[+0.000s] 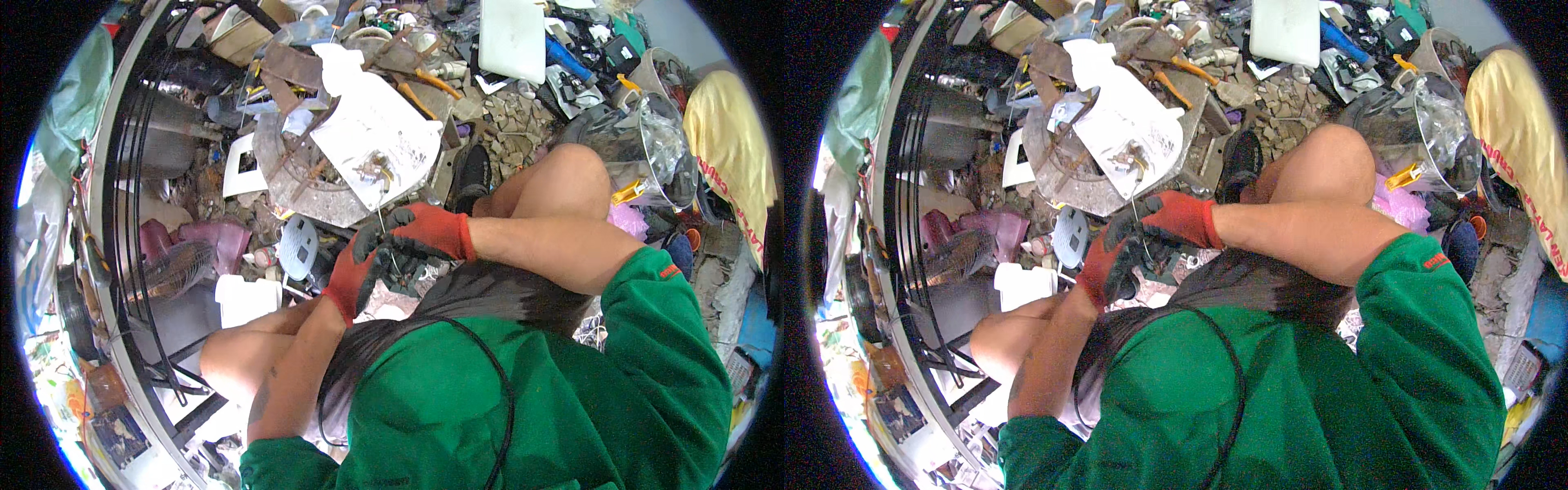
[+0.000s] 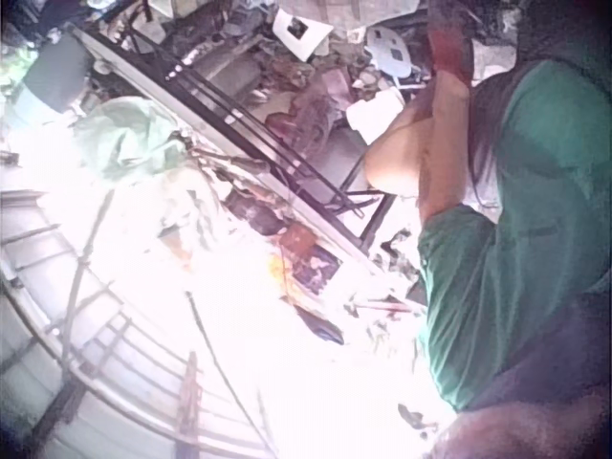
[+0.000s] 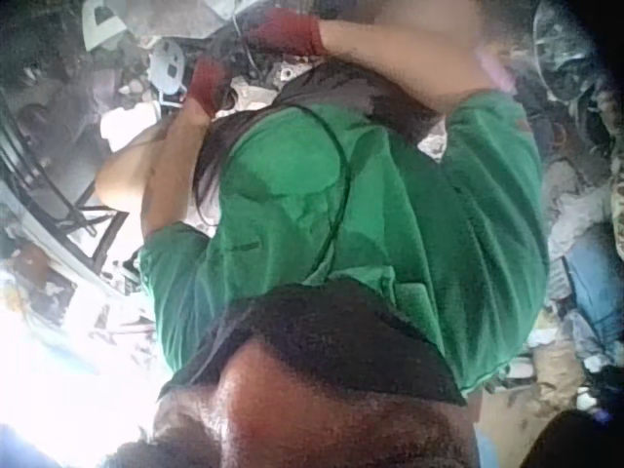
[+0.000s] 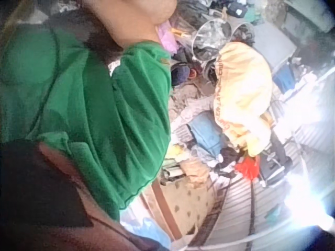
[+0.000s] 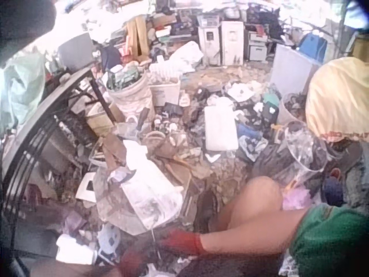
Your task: The person uses pliers to remove a small metallic component from a plastic housing and pulls a wire through a small metal part.
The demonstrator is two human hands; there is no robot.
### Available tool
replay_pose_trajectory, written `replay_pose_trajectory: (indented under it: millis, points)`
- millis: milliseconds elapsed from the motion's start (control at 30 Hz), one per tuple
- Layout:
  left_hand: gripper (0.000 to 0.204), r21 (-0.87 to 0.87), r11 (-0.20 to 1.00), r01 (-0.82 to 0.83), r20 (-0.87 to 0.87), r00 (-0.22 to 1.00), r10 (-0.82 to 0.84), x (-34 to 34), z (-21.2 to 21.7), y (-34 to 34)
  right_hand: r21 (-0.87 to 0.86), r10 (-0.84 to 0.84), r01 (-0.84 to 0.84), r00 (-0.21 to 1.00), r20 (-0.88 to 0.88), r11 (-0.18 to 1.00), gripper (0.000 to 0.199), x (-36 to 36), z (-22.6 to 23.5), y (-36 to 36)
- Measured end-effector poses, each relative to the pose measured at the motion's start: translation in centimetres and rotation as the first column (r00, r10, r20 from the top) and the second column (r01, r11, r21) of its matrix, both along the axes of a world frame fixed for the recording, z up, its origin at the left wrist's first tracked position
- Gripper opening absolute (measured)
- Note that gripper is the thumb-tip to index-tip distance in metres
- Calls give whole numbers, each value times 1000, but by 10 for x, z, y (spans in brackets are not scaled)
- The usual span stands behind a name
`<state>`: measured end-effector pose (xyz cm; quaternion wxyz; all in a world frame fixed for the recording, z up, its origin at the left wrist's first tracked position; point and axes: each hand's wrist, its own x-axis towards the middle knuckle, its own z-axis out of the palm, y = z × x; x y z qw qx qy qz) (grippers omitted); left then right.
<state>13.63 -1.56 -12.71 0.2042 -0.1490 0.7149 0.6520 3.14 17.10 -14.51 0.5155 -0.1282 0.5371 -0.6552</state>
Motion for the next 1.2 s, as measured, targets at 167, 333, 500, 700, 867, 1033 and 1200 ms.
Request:
replay_pose_trajectory:
  millis: [167, 333, 500, 700, 867, 1033, 1200]
  points:
    - [45, 333, 934, -127, 40, 992, 121, -2, 17, 20, 120, -25, 20, 999, 40, 993, 24, 0, 20, 5]
    - [43, -97, 995, 15, -52, 998, -20, 9, -9, -12, -99, 171, -274, 804, -570, 957, 23, 6, -49, -8]
    - [42, 233, 953, -196, 130, 977, 169, 11, 25, -16, -279, 41, -512, 528, -848, 812, 29, -19, 1, -4]
    - [34, -344, 929, -139, -142, 985, 95, 25, 20, -18, -325, 419, -416, 906, -65, 849, 28, -1, 8, -8]
    - [30, -206, 947, -248, -60, 969, 241, 32, 9, -25, -393, 377, -402, 915, -142, 827, 27, 6, 26, -16]
    - [26, 118, 943, -312, -9, 949, 316, 18, 24, 0, -356, 177, -445, 794, -582, 822, 28, -4, 29, -4]
    - [20, 403, 827, -391, 184, 920, 345, 19, 37, 2, 296, 546, -465, 627, -556, 834, 54, -5, 44, -9]
